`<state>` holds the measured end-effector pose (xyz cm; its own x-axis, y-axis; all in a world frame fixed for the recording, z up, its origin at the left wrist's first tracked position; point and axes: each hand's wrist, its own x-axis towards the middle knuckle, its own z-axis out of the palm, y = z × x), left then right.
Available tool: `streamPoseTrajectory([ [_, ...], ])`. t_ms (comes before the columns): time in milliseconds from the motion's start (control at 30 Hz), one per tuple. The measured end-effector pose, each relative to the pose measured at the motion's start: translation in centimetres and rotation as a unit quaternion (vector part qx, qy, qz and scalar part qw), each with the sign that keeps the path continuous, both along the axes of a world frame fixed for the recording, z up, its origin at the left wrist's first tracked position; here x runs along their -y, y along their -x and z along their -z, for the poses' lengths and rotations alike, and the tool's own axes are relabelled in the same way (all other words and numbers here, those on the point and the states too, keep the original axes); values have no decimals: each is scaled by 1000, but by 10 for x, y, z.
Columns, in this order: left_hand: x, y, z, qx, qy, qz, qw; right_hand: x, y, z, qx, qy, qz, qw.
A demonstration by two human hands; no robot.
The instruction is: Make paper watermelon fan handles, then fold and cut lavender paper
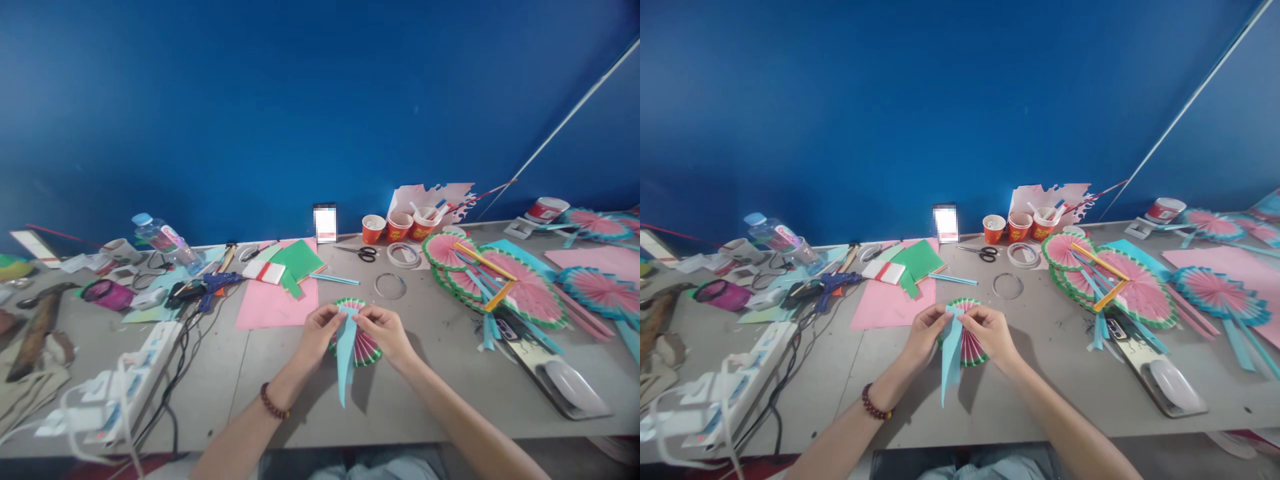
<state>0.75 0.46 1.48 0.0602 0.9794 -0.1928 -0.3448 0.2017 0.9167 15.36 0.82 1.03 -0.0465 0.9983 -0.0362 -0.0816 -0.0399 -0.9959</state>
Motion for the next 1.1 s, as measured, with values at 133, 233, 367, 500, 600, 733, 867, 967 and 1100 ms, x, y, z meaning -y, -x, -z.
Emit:
streamPoseTrajectory([
  [133,0,-1,0,10,4,-7,1000,0,0,0,6,0,2,1000],
  [233,-1,-1,1,18,4,-9,1000,0,0,1,1,-1,1,1000],
  [367,-1,-1,1,22,5,-4,1000,0,0,1,-10,7,0,1000],
  [500,-1,-1,0,17,12,3,1000,0,0,1,-8,6,1,1000],
  [600,0,-1,0,13,5,4,1000,0,-1,2,-4,5,0,1000],
  [733,0,-2,0,9,-6,3,1000,0,-1,1,-4,8,-2,1000],
  [867,-1,-1,2,10,-11,4,1000,0,-1,0,-10,14,-1,1000],
  [967,-1,-1,3,21,-8,7,1000,0,0,0,-15,14,-4,1000],
  [1100,0,0,2,48,6,10,999,2,1,2,-8,14,-21,1000],
])
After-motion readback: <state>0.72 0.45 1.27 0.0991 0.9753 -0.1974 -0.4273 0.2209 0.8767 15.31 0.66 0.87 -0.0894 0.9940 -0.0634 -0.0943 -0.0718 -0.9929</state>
